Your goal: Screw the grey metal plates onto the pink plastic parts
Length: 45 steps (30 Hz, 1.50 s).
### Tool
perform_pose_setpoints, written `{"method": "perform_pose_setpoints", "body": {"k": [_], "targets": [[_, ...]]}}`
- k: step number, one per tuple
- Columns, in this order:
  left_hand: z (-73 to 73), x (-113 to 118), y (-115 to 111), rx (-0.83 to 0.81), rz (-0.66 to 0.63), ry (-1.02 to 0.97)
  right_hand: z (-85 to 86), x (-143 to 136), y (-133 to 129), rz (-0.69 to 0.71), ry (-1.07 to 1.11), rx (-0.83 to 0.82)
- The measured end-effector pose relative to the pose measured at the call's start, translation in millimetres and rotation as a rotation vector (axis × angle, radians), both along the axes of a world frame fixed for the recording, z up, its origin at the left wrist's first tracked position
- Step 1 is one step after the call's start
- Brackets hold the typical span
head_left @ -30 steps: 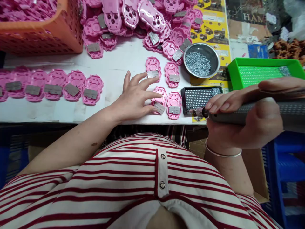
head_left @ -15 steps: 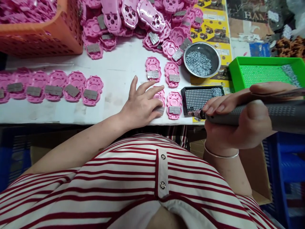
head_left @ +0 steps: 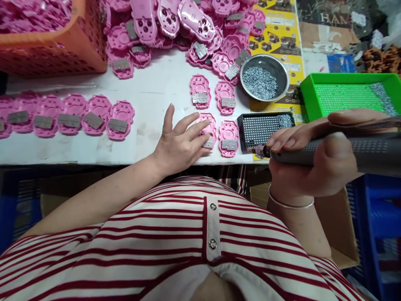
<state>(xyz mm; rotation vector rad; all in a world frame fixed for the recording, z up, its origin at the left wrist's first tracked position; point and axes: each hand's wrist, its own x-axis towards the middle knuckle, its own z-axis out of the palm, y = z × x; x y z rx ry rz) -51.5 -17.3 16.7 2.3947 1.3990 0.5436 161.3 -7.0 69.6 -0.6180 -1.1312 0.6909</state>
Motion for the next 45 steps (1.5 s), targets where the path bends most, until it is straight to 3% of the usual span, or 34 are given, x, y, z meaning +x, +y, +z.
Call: {"method": "perform_pose_setpoints", "body": {"k": [5,11,15,21,31,36,45], "targets": [[-0.6,2,0,-0.005,0.042,0.021,-0.8,-1,-1,0.0,0.019,-0.048],[-8.0,1,-2,0.156,0.004,0.079,-6.8,1,6,0.01,0.029,0.125],[-10.2,0,-5,0.157,0.01,0.062,-6.6,2,6,0.036,0.034,0.044],[-8.9,0,-7,0.181,0.034,0.06,-8.6,5,9,-0.002,-0.014,0.109],[-1.9,2,18,0.11,0.038,-0.014,-3.0,7,3,-0.01,-0.054,0.021],[2.2,6,31,0.05,-0.022,0.039,-10.2,16,7,0.007,-0.108,0.098],[3.9,10,25,-0.023,-0.019,0.012,-1.4,15,11,-0.069,-0.043,0.063]]}}
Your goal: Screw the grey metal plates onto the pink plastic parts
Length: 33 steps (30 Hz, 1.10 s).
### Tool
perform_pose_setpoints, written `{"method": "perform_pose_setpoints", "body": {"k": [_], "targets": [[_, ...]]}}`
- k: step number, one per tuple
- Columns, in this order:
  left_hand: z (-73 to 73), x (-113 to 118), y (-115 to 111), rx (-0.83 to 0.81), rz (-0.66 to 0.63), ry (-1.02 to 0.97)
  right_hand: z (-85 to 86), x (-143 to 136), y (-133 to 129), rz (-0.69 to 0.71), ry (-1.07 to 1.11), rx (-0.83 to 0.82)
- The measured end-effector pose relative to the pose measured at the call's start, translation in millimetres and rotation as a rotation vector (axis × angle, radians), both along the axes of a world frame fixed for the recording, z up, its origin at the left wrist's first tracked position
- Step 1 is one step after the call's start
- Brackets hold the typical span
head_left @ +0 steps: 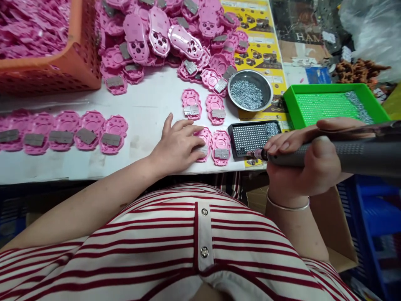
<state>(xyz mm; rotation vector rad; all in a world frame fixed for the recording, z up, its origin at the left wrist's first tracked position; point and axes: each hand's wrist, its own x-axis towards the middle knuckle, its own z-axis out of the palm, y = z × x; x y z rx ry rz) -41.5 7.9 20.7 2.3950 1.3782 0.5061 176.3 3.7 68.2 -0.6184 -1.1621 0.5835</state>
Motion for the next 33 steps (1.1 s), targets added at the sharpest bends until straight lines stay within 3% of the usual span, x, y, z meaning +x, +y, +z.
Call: {"method": "perform_pose_setpoints", "body": {"k": [5,13,20,33], "targets": [[-6.9,3,-9,0.042,0.026,-0.045,-2.5,2,5,-0.117,0.007,0.065],[-8.4,5,-18,0.093,0.088,-0.031,-16.7,4,0,-0.086,-0.047,-0.038],[-8.1,5,-18,0.088,0.098,-0.03,-25.6,4,10,-0.063,-0.064,0.06],[-8.4,5,-19,0.058,0.111,-0.039,-34.5,7,14,-0.102,-0.096,-0.012]]}}
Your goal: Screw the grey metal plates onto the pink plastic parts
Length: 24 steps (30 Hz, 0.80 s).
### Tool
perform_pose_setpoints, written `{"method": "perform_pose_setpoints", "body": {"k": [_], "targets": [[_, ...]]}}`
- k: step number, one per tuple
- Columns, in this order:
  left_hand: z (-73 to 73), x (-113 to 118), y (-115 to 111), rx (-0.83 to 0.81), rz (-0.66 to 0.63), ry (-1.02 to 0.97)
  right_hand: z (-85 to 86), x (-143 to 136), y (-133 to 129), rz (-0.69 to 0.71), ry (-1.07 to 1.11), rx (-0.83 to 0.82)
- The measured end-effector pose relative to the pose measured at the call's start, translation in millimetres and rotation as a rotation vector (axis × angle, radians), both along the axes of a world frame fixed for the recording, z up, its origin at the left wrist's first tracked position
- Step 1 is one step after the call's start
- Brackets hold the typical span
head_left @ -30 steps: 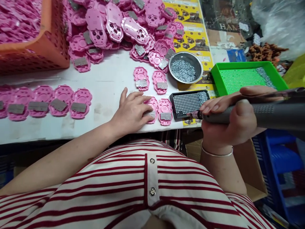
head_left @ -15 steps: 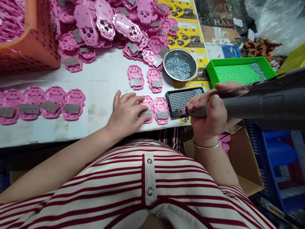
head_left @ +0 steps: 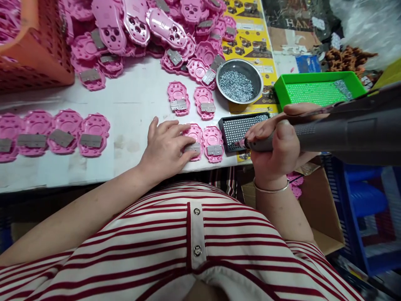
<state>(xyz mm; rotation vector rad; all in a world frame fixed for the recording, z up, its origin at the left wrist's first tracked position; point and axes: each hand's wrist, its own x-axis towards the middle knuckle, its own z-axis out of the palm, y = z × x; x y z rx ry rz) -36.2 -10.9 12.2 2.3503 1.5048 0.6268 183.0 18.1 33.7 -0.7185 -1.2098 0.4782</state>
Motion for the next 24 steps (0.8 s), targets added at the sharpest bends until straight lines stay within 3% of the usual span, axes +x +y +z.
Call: {"method": "perform_pose_setpoints", "body": {"k": [13,19,24], "targets": [[-3.4,-1,1,0.005,0.002,-0.004,2.9,-4,2,0.028,-0.029,0.005],[-6.9,-5,-4,0.037,-0.023,0.022,21.8,-6,-6,0.111,0.012,0.085],[-8.3,-4,-6,0.062,-0.01,0.03,37.0,-26,-13,0.163,0.053,0.059]]}}
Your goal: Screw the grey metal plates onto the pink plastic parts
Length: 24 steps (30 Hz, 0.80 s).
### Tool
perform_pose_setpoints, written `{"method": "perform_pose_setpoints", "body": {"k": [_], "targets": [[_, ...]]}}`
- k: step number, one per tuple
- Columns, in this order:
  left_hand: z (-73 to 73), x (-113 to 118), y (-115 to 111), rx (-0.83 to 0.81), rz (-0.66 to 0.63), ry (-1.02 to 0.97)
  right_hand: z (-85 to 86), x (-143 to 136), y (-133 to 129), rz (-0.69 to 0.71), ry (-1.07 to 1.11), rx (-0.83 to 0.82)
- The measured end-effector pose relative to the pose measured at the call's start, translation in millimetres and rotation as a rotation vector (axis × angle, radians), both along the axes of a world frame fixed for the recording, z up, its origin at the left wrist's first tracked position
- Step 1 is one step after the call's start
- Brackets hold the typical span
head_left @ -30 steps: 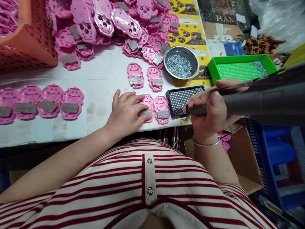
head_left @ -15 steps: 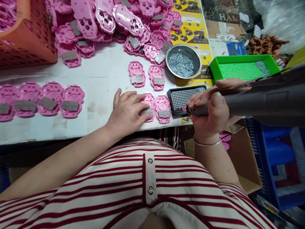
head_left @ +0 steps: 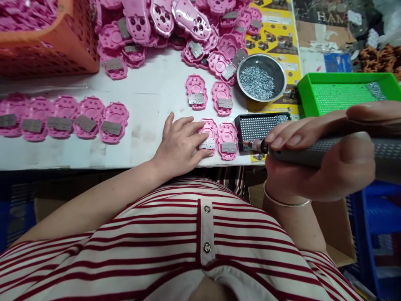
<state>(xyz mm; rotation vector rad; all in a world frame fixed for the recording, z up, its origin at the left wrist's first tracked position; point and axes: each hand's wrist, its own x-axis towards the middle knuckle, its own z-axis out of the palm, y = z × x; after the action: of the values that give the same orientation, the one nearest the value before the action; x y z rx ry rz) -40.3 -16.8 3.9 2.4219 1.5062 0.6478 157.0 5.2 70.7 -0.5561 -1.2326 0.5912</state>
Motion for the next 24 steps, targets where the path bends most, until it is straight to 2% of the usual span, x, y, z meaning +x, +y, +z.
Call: {"method": "perform_pose_setpoints", "body": {"k": [3,7,12,18,22,24], "targets": [[1.1,2,1,0.002,0.016,-0.007,-1.3,-14,0,0.035,-0.045,0.044],[5.4,4,4,-0.007,0.013,0.003,-12.3,-20,5,0.066,-0.135,0.022],[10.5,6,7,-0.028,-0.017,0.063,-22.9,-22,13,0.028,-0.109,-0.021],[13.8,6,9,-0.048,-0.039,0.088,-27.3,-27,17,0.072,-0.095,-0.005],[15.3,7,9,-0.037,-0.041,0.099,-31.4,-31,20,0.039,-0.133,-0.073],[15.4,7,8,-0.03,-0.037,0.096,-33.9,-33,23,0.026,-0.111,-0.05]]}}
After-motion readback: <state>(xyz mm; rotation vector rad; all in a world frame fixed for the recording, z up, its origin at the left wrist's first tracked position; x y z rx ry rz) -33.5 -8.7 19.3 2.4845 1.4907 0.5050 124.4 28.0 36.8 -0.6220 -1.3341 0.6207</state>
